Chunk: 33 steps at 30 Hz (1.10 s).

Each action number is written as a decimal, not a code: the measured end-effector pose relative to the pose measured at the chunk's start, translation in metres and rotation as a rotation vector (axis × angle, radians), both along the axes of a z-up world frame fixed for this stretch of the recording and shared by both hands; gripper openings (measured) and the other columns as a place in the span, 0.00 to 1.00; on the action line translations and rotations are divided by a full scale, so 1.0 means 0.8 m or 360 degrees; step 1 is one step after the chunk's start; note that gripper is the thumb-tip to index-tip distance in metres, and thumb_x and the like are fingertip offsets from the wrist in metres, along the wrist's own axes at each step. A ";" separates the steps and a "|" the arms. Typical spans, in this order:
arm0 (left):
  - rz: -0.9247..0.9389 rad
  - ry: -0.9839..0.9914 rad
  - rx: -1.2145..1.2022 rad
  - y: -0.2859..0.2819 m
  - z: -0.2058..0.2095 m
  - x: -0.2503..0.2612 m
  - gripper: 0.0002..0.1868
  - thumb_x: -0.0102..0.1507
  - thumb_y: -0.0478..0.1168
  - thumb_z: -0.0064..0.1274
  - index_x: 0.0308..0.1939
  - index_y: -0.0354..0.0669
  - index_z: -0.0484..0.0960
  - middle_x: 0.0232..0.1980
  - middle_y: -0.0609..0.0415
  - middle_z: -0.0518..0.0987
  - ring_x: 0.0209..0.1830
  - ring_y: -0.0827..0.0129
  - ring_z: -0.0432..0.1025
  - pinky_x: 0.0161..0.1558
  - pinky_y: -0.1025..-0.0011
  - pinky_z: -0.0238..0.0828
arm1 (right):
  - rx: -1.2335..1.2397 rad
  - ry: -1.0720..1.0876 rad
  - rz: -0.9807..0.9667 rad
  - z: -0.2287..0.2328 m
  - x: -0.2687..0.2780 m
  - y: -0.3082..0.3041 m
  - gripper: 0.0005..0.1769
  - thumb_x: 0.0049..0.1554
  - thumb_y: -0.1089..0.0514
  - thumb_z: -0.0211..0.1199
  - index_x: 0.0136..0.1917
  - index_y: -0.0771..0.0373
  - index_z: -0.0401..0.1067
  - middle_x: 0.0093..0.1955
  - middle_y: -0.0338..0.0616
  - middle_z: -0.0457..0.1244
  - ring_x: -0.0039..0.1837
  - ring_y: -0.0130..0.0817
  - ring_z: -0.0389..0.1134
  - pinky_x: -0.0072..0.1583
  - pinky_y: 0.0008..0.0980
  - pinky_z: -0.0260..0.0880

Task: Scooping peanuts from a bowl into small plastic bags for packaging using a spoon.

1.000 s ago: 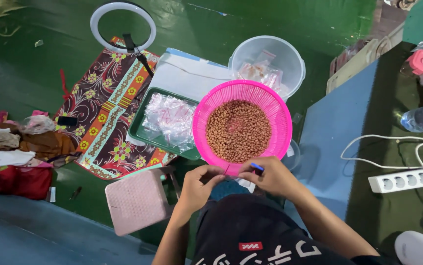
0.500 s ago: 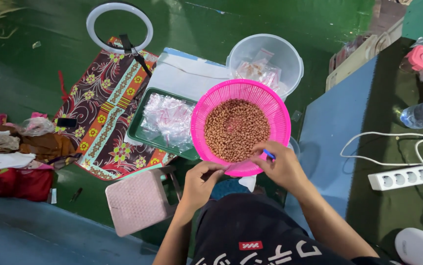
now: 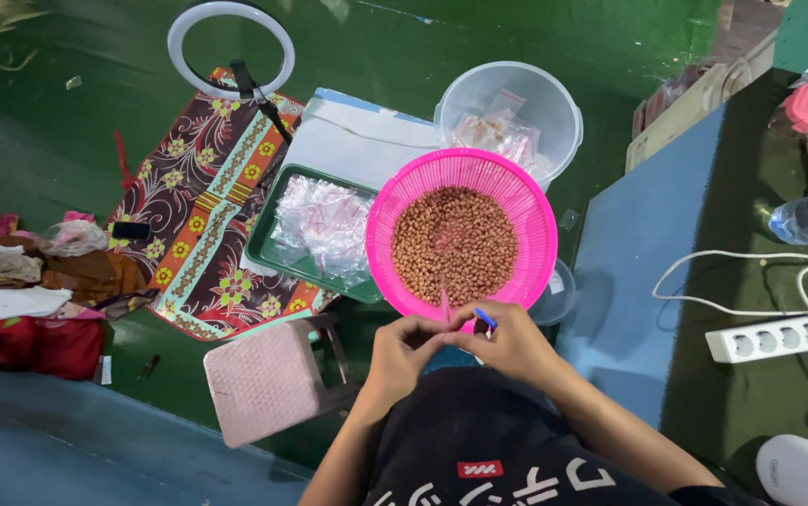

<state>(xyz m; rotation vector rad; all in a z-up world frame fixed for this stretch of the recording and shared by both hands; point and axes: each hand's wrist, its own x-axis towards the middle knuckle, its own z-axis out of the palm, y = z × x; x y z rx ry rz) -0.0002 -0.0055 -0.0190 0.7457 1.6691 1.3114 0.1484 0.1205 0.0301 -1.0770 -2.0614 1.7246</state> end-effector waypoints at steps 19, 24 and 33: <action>-0.0020 -0.0141 -0.0058 0.005 -0.016 0.015 0.05 0.57 0.35 0.68 0.35 0.40 0.89 0.28 0.48 0.83 0.32 0.68 0.76 0.38 0.70 0.74 | -0.0202 -0.0091 -0.0133 -0.005 0.013 0.002 0.06 0.52 0.61 0.72 0.43 0.65 0.83 0.24 0.53 0.63 0.25 0.39 0.69 0.28 0.30 0.74; 0.0144 -0.0046 -0.0089 0.008 -0.006 0.026 0.02 0.61 0.32 0.61 0.34 0.40 0.84 0.25 0.49 0.80 0.29 0.66 0.74 0.36 0.70 0.73 | 0.0632 -0.0299 0.0037 -0.039 0.026 0.009 0.08 0.48 0.47 0.74 0.34 0.48 0.80 0.30 0.39 0.69 0.35 0.40 0.73 0.36 0.35 0.71; -0.0203 0.0854 0.0277 0.003 0.031 0.039 0.12 0.62 0.27 0.53 0.44 0.46 0.85 0.41 0.50 0.78 0.37 0.55 0.77 0.40 0.66 0.78 | 0.0890 -0.0415 0.0098 -0.054 0.034 0.019 0.10 0.47 0.45 0.68 0.31 0.48 0.73 0.30 0.35 0.67 0.37 0.40 0.72 0.39 0.36 0.71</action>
